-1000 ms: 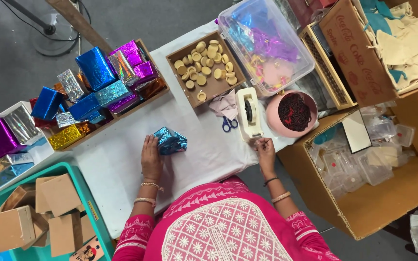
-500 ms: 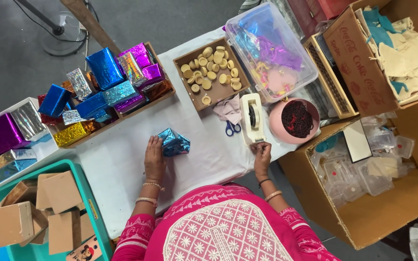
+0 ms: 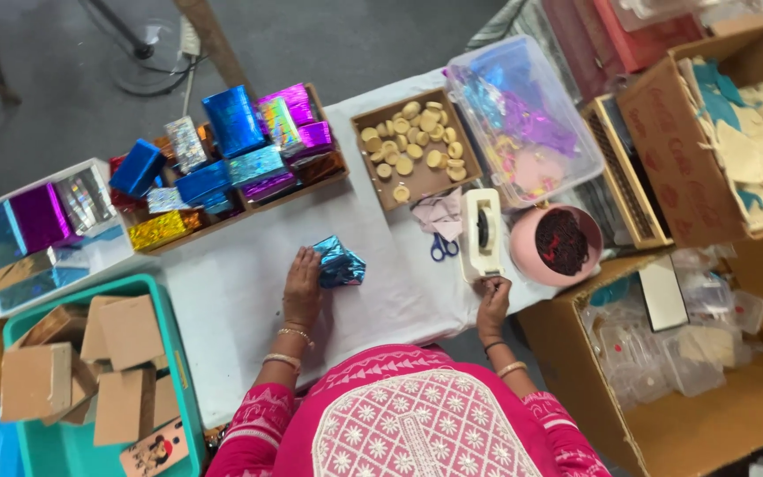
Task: The recorder is wrapping small cardboard boxes in colorful metallic gift wrap at a packing station.
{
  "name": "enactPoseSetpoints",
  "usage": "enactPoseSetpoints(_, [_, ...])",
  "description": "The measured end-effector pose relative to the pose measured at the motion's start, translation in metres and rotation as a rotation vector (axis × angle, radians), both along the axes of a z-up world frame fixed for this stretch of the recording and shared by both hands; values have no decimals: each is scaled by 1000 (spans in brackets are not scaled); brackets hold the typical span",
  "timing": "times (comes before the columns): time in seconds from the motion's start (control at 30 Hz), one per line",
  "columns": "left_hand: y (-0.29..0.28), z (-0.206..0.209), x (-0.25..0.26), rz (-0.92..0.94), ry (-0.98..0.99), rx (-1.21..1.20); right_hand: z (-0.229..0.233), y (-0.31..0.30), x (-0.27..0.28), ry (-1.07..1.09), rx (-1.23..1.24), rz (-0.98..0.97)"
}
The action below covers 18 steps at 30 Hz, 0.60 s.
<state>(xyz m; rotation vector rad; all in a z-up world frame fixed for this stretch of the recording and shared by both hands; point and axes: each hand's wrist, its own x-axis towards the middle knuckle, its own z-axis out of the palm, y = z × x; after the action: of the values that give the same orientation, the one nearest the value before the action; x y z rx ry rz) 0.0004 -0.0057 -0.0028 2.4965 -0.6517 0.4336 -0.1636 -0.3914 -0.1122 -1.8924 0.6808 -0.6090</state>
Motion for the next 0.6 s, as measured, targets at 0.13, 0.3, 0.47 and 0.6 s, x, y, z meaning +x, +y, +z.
enactPoseSetpoints(0.13, [-1, -1, -1, 28, 15, 12, -35, 3, -24, 28, -241, 83])
enactPoseSetpoints(0.3, [-3, -5, 0, -24, 33, -46, 15, 45, -7, 37, -242, 186])
enactPoseSetpoints(0.47, [-6, -6, 0, -5, 13, -20, 70, 105, 69, -18, 68, 465])
enactPoseSetpoints(0.6, [-8, -9, 0, 5, 5, 7, 113, 154, 129, 61, 161, 717])
